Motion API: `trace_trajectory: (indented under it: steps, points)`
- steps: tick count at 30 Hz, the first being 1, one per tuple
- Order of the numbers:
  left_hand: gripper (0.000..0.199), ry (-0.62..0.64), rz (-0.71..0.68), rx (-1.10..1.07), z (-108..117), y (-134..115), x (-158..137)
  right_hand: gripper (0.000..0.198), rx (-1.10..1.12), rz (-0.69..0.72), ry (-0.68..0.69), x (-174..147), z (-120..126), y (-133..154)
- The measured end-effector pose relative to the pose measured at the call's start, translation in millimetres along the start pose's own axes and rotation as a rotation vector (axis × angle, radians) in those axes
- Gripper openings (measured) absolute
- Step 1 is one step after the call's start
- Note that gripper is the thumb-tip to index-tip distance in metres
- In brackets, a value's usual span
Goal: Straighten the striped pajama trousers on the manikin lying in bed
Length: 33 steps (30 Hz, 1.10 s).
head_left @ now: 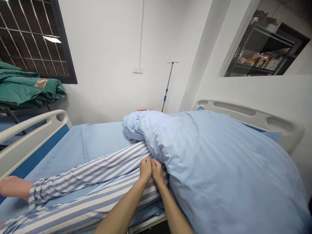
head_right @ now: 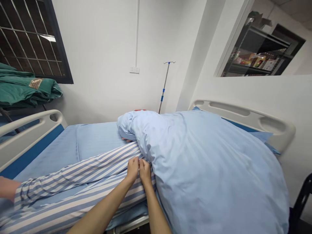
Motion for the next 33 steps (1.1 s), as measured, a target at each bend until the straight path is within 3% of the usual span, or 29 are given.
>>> trace_trajectory:
  steps: [4, 8, 13, 25, 33]
  points:
    - [0.036, -0.004, 0.021, 0.071, -9.6, 7.7, -4.6, 0.044, -0.012, -0.019, 0.008, -0.8, 1.4, 0.2]
    - [0.034, 0.098, 0.029, 0.335, -16.4, 24.1, -21.5, 0.048, -0.087, -0.061, 0.002, -3.2, -0.7, -3.6]
    - [0.036, 0.191, -0.05, 0.499, -18.8, 28.0, -26.1, 0.042, -0.106, -0.091, -0.002, -3.9, -1.7, -5.6]
    - [0.039, 0.21, 0.024, 0.421, -7.6, 16.7, -30.5, 0.042, -0.095, -0.006, 0.003, 7.7, 16.3, 26.7]
    - [0.041, 0.224, 0.055, 0.412, -9.7, 17.9, -29.0, 0.045, -0.188, -0.003, -0.122, 6.8, 14.3, -12.9]
Point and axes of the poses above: each hand's wrist, its own x-axis towards the middle knuckle, its own z-axis out of the back of the hand, y = z × x, the point moved 1 cm from there along x, towards the middle knuckle, and after that the axes turned 14 degrees about -z, right-handed, at the moved point
